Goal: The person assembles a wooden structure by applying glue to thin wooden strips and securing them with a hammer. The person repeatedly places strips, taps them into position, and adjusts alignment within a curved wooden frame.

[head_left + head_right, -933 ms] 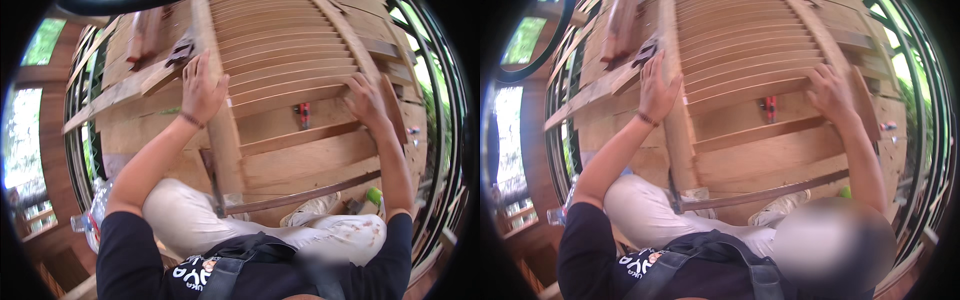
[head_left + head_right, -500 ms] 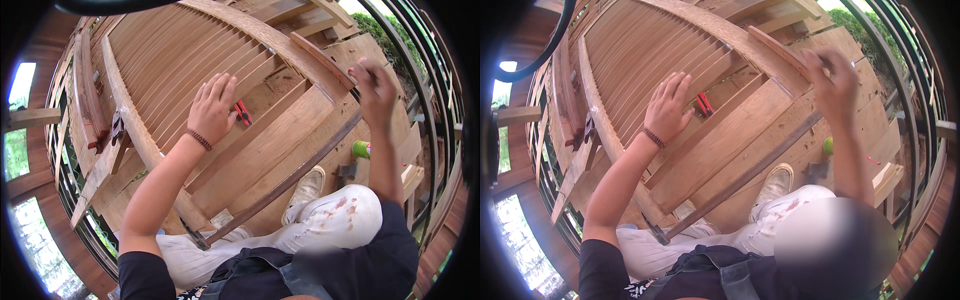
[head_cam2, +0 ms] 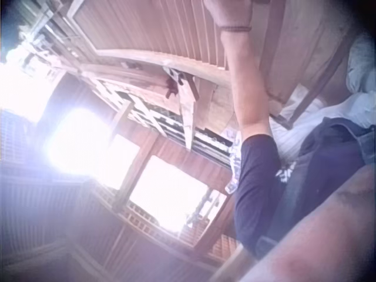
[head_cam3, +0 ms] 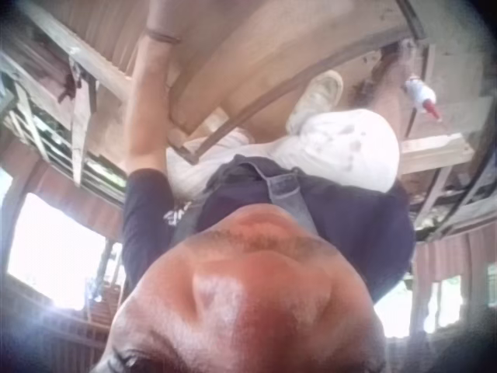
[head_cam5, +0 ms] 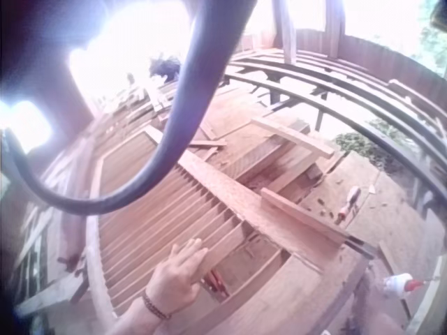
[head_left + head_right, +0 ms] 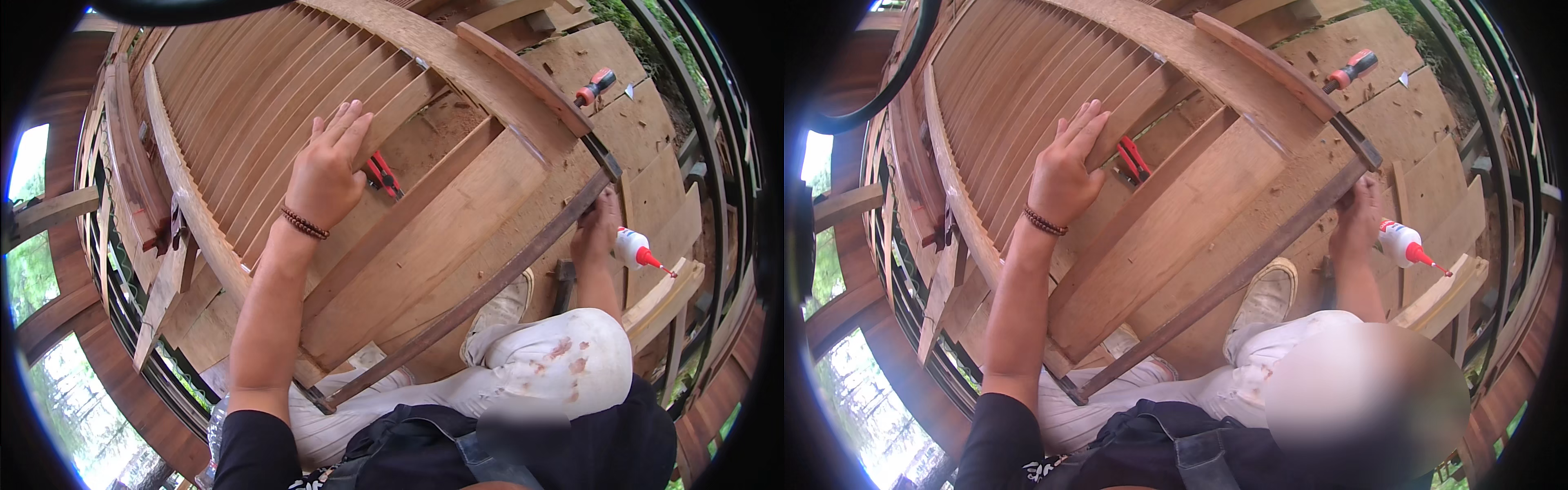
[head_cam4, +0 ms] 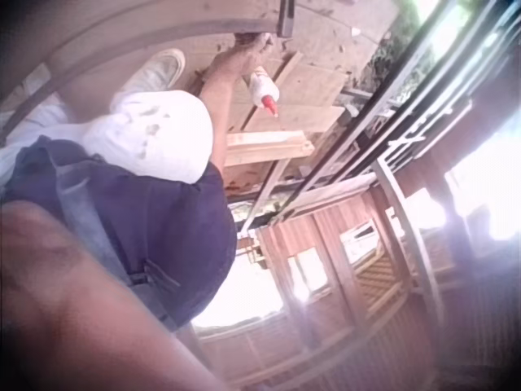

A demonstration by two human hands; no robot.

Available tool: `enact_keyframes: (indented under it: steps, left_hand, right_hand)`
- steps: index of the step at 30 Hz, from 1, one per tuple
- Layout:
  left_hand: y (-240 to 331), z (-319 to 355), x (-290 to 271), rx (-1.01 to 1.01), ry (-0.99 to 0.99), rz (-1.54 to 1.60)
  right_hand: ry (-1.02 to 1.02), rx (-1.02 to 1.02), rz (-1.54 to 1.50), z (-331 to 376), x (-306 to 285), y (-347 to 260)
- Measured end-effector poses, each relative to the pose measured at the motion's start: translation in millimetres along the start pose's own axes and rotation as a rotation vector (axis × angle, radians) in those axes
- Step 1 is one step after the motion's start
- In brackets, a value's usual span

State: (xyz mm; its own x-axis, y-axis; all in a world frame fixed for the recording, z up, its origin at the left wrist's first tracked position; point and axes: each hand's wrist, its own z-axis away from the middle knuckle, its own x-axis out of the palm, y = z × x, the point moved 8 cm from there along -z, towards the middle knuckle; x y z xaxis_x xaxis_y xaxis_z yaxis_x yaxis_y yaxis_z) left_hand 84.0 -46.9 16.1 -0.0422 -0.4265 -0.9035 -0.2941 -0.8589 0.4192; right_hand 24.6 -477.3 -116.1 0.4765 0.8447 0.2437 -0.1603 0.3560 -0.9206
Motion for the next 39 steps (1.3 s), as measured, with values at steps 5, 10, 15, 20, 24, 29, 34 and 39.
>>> enact_keyframes:
  steps: [5, 10, 15, 20, 24, 29, 34, 39]
  left_hand:
    - [0.9, -1.0, -1.5, 0.023, 0.012, 0.007]
    - [2.5, 2.5, 4.3, 0.038, 0.058, -0.087]
    - [13.0, 2.3, 12.6, 0.061, 0.121, -0.304]
    - [13.1, 3.3, 7.3, 0.059, 0.172, -0.296]
    - [16.9, 7.5, -5.5, 0.103, 0.215, -0.309]
    - [9.6, 13.6, -7.1, 0.055, 0.219, -0.204]
    - [6.5, 16.4, -1.0, 0.027, 0.239, -0.245]
    - [16.2, 20.9, -4.9, 0.023, 0.285, -0.253]
  right_hand:
    - [-0.237, 0.281, 0.242, 6.7, 27.9, 70.0]
    - [-0.486, 0.341, 0.364, 18.8, 68.8, 91.2]
    - [-0.65, 0.328, 0.263, 23.6, 82.0, 97.7]
    - [-0.868, -0.046, 0.617, 28.3, 117.3, 88.4]
    - [-0.955, 0.14, 0.3, 37.0, 125.2, 95.8]
    - [-1.004, 0.357, 0.455, 60.3, 137.9, 83.3]
    - [-0.918, 0.505, 0.668, 70.4, 118.2, 54.9]
    - [-0.805, -0.027, 1.809, 34.6, 31.5, -30.9]
